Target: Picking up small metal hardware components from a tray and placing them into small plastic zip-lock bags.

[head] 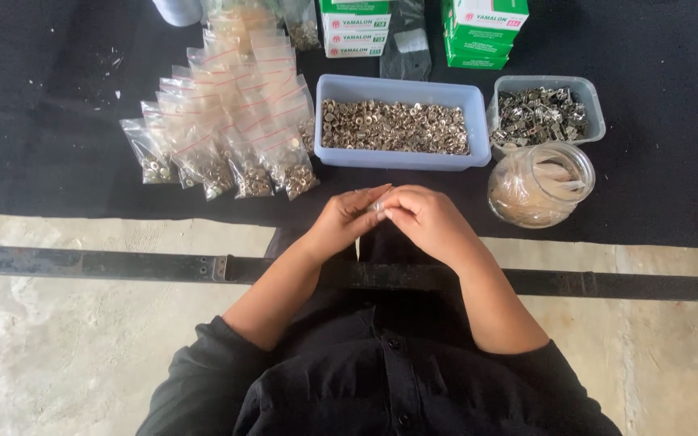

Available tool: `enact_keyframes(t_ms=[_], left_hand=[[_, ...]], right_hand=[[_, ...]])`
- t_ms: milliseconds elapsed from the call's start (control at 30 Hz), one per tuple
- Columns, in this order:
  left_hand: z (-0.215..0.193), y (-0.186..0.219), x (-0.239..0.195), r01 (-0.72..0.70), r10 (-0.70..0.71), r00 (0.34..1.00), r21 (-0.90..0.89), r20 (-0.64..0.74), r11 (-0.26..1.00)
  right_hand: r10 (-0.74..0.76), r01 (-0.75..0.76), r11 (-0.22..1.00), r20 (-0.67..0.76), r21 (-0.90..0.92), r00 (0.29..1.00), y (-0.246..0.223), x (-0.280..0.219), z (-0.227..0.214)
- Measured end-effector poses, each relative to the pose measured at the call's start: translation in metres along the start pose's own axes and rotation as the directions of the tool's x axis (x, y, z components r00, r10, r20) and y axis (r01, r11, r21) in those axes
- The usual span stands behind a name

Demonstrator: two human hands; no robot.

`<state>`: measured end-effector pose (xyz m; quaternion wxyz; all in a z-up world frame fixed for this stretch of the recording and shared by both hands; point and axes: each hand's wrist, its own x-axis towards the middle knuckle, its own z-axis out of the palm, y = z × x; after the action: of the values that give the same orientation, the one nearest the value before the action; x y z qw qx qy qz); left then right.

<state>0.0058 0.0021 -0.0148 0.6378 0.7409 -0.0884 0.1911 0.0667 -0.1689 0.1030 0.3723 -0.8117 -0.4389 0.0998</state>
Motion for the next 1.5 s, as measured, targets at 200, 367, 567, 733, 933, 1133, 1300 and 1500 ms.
enact_keyframes(t_ms=[200,367,567,733,933,1133,1300,1500], left_hand=[[-0.008,0.015,-0.005,0.317,-0.162,0.939,-0.579,0.304,0.751],[-0.007,0.008,-0.006,0.319,-0.128,0.937,-0.648,0.324,0.692],[-0.003,-0.014,-0.002,0.294,-0.193,0.954,-0.590,0.229,0.752],[-0.003,-0.012,-0.003,0.276,-0.218,0.961,-0.592,0.169,0.757],[-0.002,-0.019,-0.003,0.255,-0.193,0.967,-0.589,0.167,0.767],[-0.002,-0.005,0.000,0.268,-0.240,0.963,-0.540,0.124,0.798],[-0.009,0.004,0.018,0.239,-0.255,0.967,-0.467,0.031,0.851],[-0.045,0.043,0.098,0.019,-0.056,0.990,-0.272,-0.128,0.962]], right_hand=[[0.035,-0.054,0.977,0.095,0.206,0.995,-0.010,-0.006,-0.014],[0.056,-0.084,0.984,0.176,0.157,0.983,-0.010,-0.004,-0.019],[0.061,-0.084,0.984,0.146,0.158,0.987,-0.001,0.007,-0.022],[0.160,-0.163,0.960,0.035,0.226,0.987,0.025,0.044,-0.043],[0.278,-0.264,0.939,0.037,-0.223,0.960,0.106,0.127,-0.030],[0.406,-0.229,0.797,0.215,-0.559,0.888,0.101,0.157,-0.009],[0.387,-0.215,0.810,0.221,-0.546,0.895,0.089,0.151,-0.009],[0.294,-0.242,0.938,0.200,-0.247,0.935,0.132,0.148,-0.011]])
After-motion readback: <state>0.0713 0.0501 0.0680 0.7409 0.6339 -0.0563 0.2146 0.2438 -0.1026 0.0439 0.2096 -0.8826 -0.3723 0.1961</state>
